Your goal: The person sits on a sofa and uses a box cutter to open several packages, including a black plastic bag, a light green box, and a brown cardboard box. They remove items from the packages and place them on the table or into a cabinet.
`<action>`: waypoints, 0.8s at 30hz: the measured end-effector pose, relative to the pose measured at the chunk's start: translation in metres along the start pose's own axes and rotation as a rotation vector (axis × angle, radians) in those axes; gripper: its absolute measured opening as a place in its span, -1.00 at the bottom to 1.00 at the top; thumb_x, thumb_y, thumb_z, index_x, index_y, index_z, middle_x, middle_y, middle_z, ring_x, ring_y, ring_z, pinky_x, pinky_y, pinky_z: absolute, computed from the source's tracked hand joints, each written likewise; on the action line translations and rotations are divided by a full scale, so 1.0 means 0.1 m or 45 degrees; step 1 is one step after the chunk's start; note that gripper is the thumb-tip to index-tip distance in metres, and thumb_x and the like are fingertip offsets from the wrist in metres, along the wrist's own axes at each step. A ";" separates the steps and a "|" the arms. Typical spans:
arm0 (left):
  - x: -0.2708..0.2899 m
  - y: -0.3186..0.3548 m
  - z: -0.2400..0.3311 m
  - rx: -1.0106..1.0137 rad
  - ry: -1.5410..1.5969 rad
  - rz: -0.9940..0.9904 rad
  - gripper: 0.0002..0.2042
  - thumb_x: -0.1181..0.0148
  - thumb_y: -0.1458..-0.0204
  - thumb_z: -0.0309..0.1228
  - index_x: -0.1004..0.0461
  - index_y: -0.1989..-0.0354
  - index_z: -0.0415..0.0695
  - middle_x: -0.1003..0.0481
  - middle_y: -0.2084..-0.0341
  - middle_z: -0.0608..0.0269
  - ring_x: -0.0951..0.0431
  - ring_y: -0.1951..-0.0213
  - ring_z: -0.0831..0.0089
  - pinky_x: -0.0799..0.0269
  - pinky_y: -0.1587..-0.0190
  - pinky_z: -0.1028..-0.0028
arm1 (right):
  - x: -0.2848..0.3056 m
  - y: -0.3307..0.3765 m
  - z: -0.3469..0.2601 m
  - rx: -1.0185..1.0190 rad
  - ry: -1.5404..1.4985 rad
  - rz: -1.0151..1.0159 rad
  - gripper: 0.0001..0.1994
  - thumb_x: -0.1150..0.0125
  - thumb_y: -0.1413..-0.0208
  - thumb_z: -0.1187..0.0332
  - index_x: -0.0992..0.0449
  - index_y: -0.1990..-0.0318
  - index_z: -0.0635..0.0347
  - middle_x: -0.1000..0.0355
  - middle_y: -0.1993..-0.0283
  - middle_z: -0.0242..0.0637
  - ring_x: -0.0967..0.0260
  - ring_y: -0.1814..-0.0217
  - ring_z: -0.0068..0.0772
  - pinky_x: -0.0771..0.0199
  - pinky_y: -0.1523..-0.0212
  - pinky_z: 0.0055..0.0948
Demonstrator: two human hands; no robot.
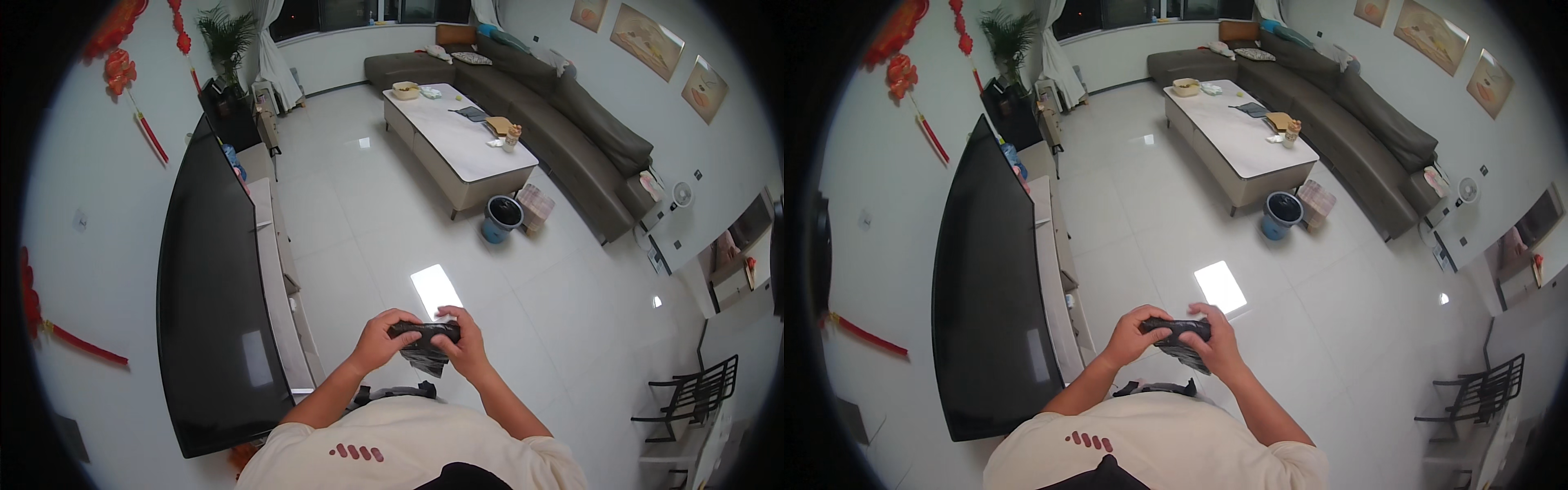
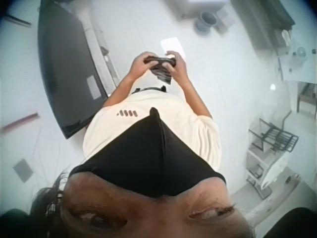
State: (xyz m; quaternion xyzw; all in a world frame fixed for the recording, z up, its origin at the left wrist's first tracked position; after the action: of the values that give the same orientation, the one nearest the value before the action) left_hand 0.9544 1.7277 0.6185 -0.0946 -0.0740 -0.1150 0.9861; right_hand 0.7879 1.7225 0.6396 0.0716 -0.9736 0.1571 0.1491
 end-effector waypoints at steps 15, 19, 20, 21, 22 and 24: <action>-0.08 0.07 -0.41 0.429 0.370 0.024 -0.81 -0.23 -0.09 -0.43 -0.49 0.16 -0.24 -0.47 0.45 0.40 -0.43 0.29 0.64 -0.38 0.20 0.61 | 0.06 0.04 -0.12 0.209 0.006 -0.012 -0.69 -0.41 0.10 0.45 -0.46 0.17 0.16 -0.39 0.21 -0.28 -0.37 0.15 -0.35 -0.43 0.25 -0.47; -0.17 0.06 -0.19 0.209 0.475 0.105 -0.76 -0.26 -0.06 -0.41 -0.48 0.13 -0.23 -0.46 0.29 0.32 -0.44 0.17 0.55 -0.38 0.12 0.56 | 0.09 0.04 -0.05 0.074 0.054 0.007 -0.70 -0.43 0.12 0.37 -0.40 0.29 0.19 -0.34 0.23 -0.23 -0.32 0.21 -0.20 -0.37 0.18 -0.35; -0.18 0.04 -0.02 0.101 0.496 0.166 -0.75 -0.26 -0.05 -0.41 -0.47 0.12 -0.23 -0.46 0.24 0.30 -0.44 0.14 0.53 -0.38 0.10 0.54 | 0.12 0.05 -0.02 0.033 0.086 0.052 -0.70 -0.44 0.12 0.35 -0.39 0.32 0.19 -0.33 0.25 -0.24 -0.31 0.23 -0.20 -0.36 0.20 -0.35; -0.20 0.02 0.08 0.006 0.246 0.138 -0.68 -0.27 -0.04 -0.43 -0.43 0.04 -0.24 -0.43 0.16 0.25 -0.45 0.09 0.47 -0.39 0.06 0.51 | 0.13 0.07 0.06 0.029 0.079 0.098 -0.68 -0.43 0.11 0.33 -0.37 0.31 0.17 -0.31 0.28 -0.25 -0.29 0.27 -0.21 -0.33 0.23 -0.36; -0.23 0.00 0.08 -0.022 0.075 0.089 -0.68 -0.26 -0.05 -0.42 -0.42 0.03 -0.24 -0.43 0.19 0.26 -0.45 0.10 0.48 -0.39 0.07 0.52 | 0.15 0.08 0.05 0.067 0.073 0.131 -0.67 -0.44 0.12 0.33 -0.36 0.28 0.17 -0.32 0.28 -0.26 -0.30 0.25 -0.22 -0.34 0.22 -0.37; -0.24 -0.02 0.06 -0.080 -0.278 0.011 -0.68 -0.23 -0.08 -0.39 -0.40 0.01 -0.24 -0.44 0.26 0.30 -0.46 0.13 0.50 -0.39 0.09 0.55 | 0.16 0.08 -0.02 0.153 0.047 0.182 -0.64 -0.45 0.12 0.34 -0.36 0.23 0.16 -0.33 0.27 -0.27 -0.31 0.21 -0.23 -0.35 0.19 -0.37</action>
State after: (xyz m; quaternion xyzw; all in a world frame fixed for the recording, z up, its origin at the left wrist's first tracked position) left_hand 0.9305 1.7322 0.6208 -0.1376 -0.1768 -0.1022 0.9692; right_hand 0.7717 1.7293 0.6443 0.0079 -0.9622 0.2268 0.1507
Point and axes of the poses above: each hand's wrist, its own y-axis away from the middle knuckle, its own x-axis out of the back of the hand, z = x × y, the point moved 8 cm from there along -y, towards the middle knuckle
